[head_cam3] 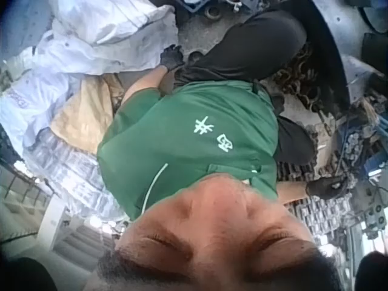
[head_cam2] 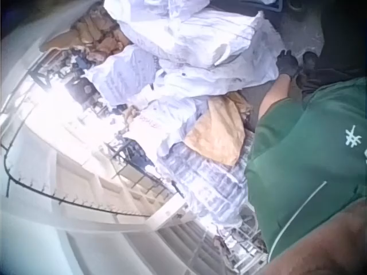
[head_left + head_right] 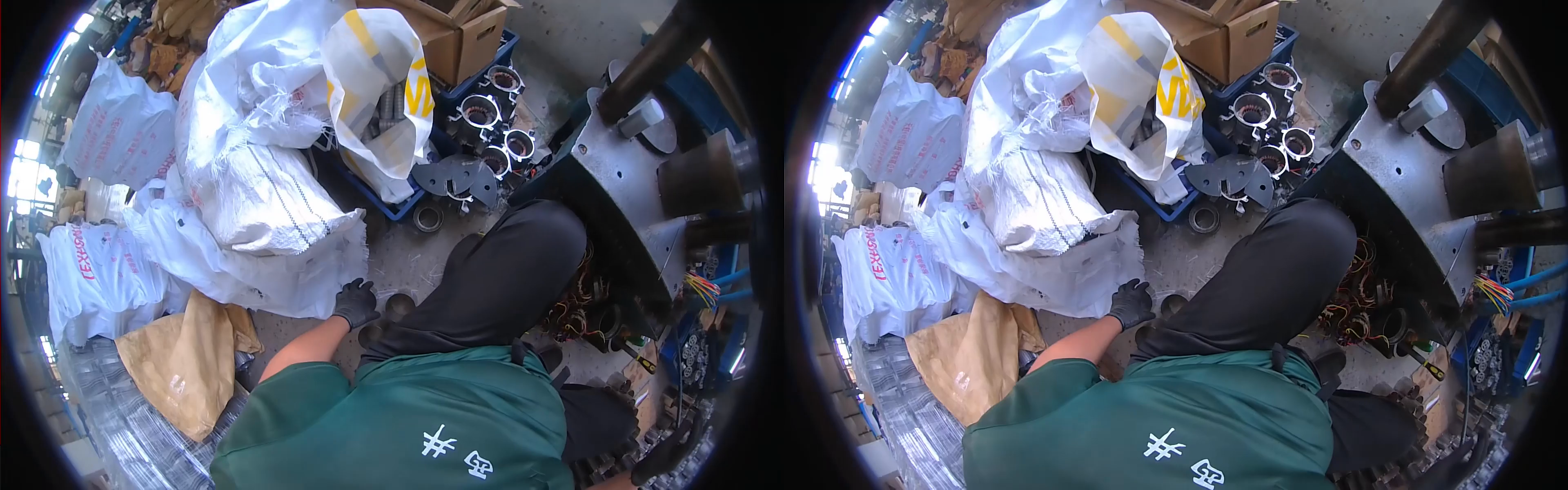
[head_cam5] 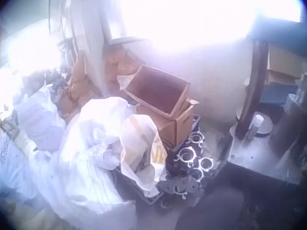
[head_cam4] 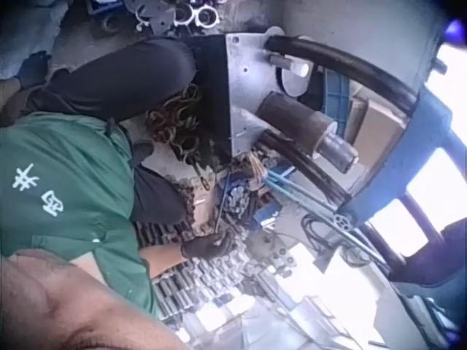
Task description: Manually assemble components of an electric motor using a press machine.
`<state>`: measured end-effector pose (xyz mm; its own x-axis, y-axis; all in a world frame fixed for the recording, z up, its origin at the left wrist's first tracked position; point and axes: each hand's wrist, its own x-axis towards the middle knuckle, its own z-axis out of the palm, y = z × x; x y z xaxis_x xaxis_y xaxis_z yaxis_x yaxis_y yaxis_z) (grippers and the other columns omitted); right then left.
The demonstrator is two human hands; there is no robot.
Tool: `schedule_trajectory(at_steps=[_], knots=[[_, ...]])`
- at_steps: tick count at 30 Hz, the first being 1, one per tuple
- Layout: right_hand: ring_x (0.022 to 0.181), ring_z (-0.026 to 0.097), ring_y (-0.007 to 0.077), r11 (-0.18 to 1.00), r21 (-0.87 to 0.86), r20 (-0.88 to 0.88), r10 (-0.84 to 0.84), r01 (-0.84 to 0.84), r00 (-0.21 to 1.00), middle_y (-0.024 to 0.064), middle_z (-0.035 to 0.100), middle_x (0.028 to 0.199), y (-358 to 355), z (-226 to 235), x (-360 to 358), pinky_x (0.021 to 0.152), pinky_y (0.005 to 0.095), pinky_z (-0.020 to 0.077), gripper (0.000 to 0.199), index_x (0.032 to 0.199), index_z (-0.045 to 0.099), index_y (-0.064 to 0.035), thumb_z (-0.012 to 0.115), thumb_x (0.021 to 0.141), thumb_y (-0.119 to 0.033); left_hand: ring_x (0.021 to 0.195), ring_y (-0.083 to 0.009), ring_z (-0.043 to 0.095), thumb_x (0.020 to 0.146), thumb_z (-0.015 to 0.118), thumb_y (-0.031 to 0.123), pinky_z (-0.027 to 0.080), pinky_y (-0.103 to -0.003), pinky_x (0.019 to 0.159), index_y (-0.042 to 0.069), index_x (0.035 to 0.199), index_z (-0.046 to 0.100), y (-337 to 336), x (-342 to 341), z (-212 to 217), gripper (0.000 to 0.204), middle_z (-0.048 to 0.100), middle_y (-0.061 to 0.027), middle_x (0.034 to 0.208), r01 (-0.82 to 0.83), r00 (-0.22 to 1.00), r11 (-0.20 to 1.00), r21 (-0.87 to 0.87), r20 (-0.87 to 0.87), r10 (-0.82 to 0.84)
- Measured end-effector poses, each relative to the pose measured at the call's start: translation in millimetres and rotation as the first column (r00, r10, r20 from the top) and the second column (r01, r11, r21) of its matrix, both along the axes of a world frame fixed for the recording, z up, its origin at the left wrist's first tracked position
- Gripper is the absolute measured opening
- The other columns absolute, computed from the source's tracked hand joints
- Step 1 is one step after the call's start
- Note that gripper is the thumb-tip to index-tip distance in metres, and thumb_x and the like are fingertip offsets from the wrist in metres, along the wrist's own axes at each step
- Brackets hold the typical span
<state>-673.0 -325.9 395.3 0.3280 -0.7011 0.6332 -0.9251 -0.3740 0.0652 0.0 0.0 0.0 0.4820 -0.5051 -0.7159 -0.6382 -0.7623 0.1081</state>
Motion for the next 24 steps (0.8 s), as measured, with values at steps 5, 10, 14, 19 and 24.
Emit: schedule_trajectory(at_steps=[5,10,14,19,24], knots=[[0.127,0.064,0.0295,0.944,-0.123,0.169,-0.285,0.307,0.944,0.0151,0.068,0.139,21,-26,-32,0.108,0.0385,0.0531,0.036,0.141,0.061,0.0029,0.061,0.109,-0.013,0.137,-0.0453,0.051,0.067,0.091,0.042,0.049,-0.055,0.110,0.019,0.159,0.041,25,1,-9,0.107,0.043,-0.0211,0.160,0.098,0.995,0.988,-0.120,0.041,-0.094],[0.120,0.067,0.0365,0.845,-0.238,0.323,-0.396,0.479,0.860,0.0258,0.066,0.135,18,-50,-7,0.100,0.0465,0.0555,0.054,0.142,0.060,0.0055,0.059,0.109,-0.038,0.127,-0.0426,0.058,0.067,0.090,0.045,0.052,-0.054,0.103,0.018,0.156,0.046,19,8,-31,0.103,0.055,-0.0202,0.145,0.041,0.995,0.963,-0.266,0.099,-0.015],[0.118,0.069,0.0340,0.884,-0.186,0.696,-0.189,0.429,0.692,0.0270,0.068,0.128,-8,-53,0,0.101,0.0455,0.0570,0.046,0.137,0.061,0.0078,0.062,0.108,-0.029,0.115,-0.0425,0.062,0.069,0.087,0.049,0.053,-0.050,0.099,0.009,0.146,0.055,-24,35,-12,0.093,0.062,-0.0214,0.126,0.242,0.947,0.812,-0.531,0.312,-0.078],[0.106,0.073,0.0254,0.657,-0.651,0.060,-0.455,0.380,0.889,0.0148,0.075,0.117,-88,-52,-96,0.093,0.0397,0.0581,0.038,0.115,0.075,-0.0049,0.074,0.098,-0.038,0.116,-0.0408,0.065,0.070,0.091,0.053,0.051,-0.045,0.107,0.001,0.143,0.056,-114,64,70,0.097,0.066,-0.0241,0.127,-0.117,0.993,0.595,-0.795,-0.077,0.093],[0.105,0.072,0.0271,0.569,-0.683,0.243,-0.414,0.458,0.877,0.0094,0.078,0.106,-187,-52,-178,0.091,0.0426,0.0555,0.035,0.112,0.076,-0.0080,0.076,0.094,-0.038,0.140,-0.0316,0.053,0.080,0.087,0.033,0.042,-0.047,0.119,0.007,0.159,0.044,-217,41,171,0.093,0.055,-0.0137,0.152,-0.871,0.455,0.096,-0.481,-0.865,-0.211]])
